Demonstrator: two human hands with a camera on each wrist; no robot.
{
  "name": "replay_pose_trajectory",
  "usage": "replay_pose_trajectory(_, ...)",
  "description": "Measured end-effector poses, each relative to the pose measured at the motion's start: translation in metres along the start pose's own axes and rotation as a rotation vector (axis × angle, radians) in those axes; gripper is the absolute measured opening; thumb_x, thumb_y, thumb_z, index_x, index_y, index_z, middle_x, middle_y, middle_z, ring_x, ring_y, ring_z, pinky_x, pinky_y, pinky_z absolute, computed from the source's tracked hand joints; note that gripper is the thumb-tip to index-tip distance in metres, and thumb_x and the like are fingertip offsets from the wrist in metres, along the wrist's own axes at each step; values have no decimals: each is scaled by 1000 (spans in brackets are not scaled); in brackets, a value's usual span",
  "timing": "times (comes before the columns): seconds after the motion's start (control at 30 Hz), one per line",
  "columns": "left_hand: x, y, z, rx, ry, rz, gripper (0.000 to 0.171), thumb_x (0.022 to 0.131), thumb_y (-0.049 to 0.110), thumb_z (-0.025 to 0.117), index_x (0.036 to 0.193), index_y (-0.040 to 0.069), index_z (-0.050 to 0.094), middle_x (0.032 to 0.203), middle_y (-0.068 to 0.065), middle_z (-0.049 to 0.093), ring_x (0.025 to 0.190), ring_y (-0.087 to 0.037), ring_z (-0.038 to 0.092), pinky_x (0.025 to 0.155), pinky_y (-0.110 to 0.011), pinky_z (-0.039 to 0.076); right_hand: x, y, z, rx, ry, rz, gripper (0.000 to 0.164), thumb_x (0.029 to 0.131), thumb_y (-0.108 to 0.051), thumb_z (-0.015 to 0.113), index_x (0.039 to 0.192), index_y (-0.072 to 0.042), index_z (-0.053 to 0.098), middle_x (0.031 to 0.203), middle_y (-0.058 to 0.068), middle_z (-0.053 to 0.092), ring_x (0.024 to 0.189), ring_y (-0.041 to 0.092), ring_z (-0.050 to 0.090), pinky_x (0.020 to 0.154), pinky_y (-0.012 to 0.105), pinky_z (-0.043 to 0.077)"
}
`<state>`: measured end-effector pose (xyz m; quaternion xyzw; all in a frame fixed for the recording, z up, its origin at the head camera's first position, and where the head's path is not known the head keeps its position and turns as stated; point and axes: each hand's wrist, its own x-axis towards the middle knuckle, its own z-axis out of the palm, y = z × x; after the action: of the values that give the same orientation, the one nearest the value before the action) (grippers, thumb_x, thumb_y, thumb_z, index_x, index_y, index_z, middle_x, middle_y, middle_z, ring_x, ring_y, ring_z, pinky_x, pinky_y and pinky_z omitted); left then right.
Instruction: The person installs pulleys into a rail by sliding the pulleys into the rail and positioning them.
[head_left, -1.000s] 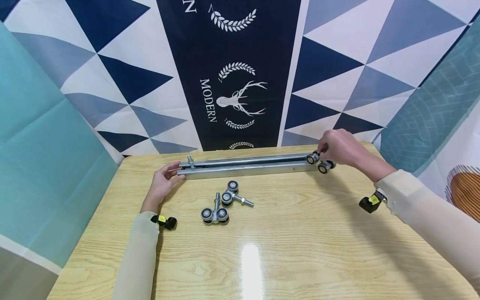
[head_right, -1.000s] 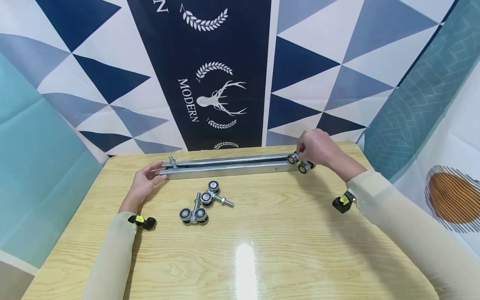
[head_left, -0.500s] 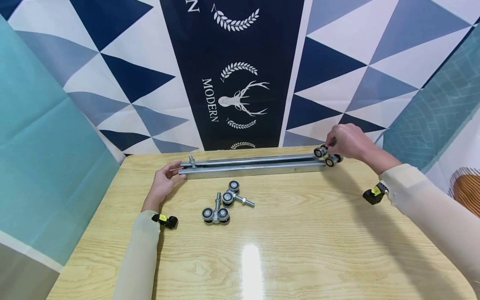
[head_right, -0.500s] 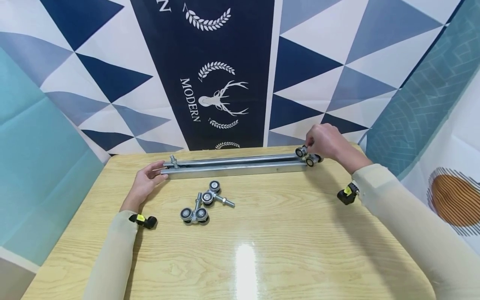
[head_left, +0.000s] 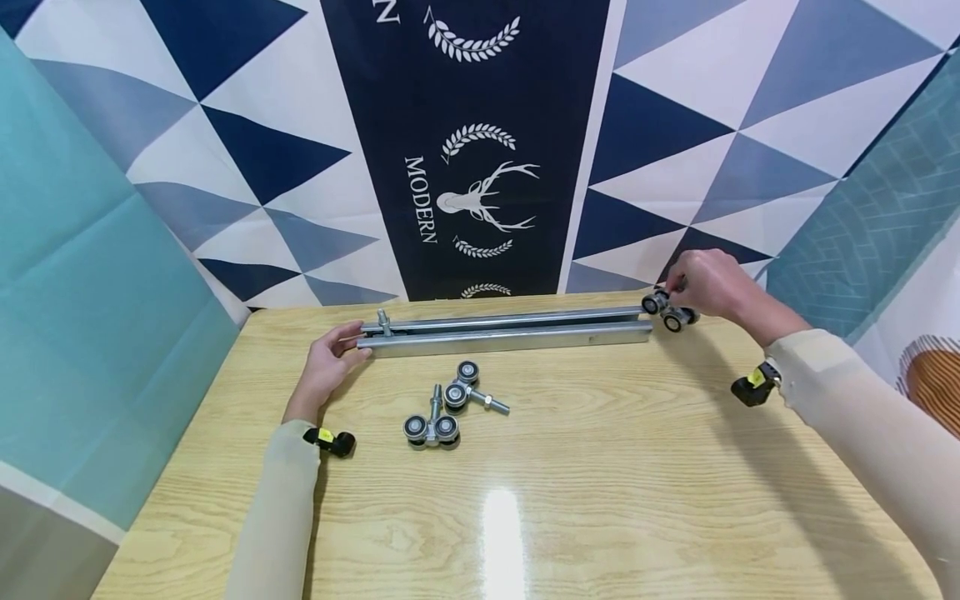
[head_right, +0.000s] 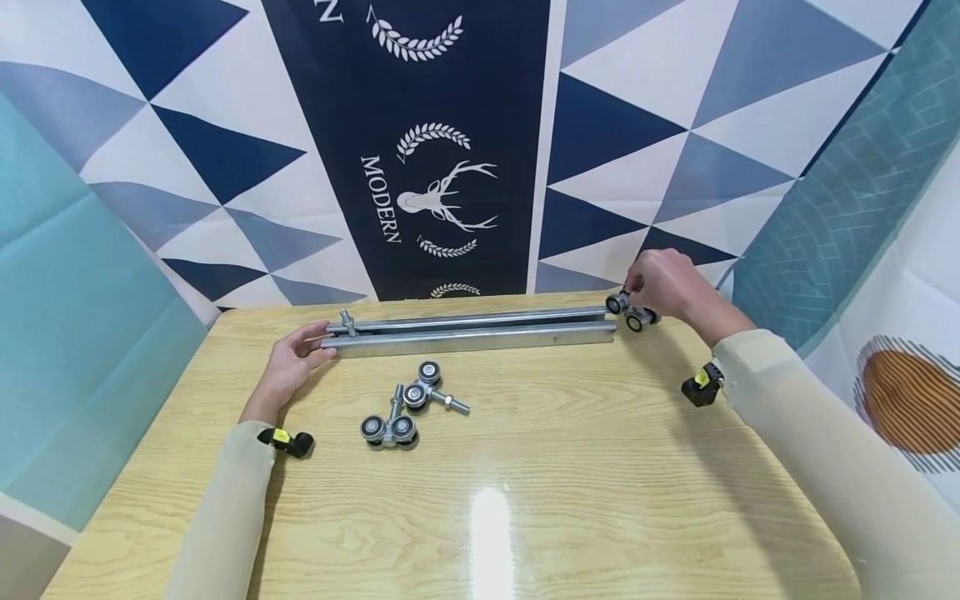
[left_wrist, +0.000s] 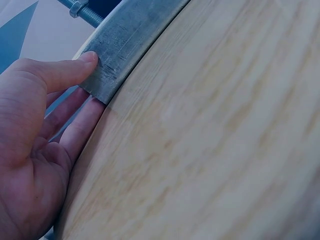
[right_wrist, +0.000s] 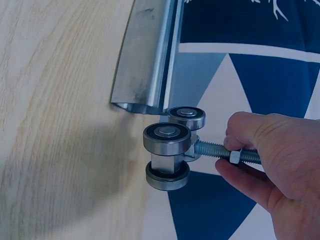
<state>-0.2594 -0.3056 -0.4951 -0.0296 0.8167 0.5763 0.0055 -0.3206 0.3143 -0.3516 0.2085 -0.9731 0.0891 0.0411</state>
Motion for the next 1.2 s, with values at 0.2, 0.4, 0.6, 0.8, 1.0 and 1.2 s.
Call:
replay_pose_trajectory(0.2, 0, 1, 0, 14, 1, -4, 64, 109, 5, 71, 170, 7, 49, 174, -22, 49, 162, -42, 49, 140, -54, 37, -4, 6, 5, 14, -2, 2, 4, 90, 1, 80, 91, 2, 84, 108, 30, 82, 73, 24, 71, 66, 42, 59)
replay_pose_trajectory(0.4, 1, 0, -1, 28, 2, -12, 65, 109, 6, 72, 170, 9, 49, 174, -20, 50, 161, -39, 51, 138, -50, 41, -7, 10, 14, 12, 17, -25, 6, 88, 2, 81, 93, 4, 84, 109, 29, 81, 85, 33, 75, 76, 55, 64)
replay_pose_trajectory(0.6, 0, 2, -1, 27, 0, -17, 65, 110, 7, 72, 170, 9, 49, 174, -19, 50, 162, -39, 50, 136, -44, 43, -9, 15, 23, 10, 10, -18, 5, 87, 2, 81, 91, 3, 83, 105, 27, 80, 84, 32, 73, 76, 55, 64)
replay_pose_trajectory(0.8, 0, 3, 0, 24, -4, -20, 64, 110, 6, 71, 171, 9, 49, 175, -20, 49, 162, -40, 49, 137, -48, 42, -9, 18, 27, 22, -28, -8, 5, 89, 2, 80, 91, 0, 84, 103, 24, 83, 77, 25, 71, 73, 51, 63)
replay_pose_trajectory(1.0, 1, 3, 2, 10, -4, -12, 63, 110, 5, 70, 170, 8, 49, 174, -22, 49, 162, -42, 48, 139, -55, 38, -9, 19, 35, 23, -35, -29, 3, 85, 2, 81, 87, 1, 83, 97, 21, 83, 77, 25, 72, 72, 52, 63)
replay_pose_trajectory(1.2, 0, 3, 1, 8, -2, -13, 64, 110, 4, 70, 170, 8, 49, 174, -23, 48, 163, -42, 47, 140, -55, 37, -8, 19, 39, 22, -22, -29, 3, 84, 3, 82, 88, 3, 82, 95, 22, 83, 77, 27, 73, 75, 55, 64)
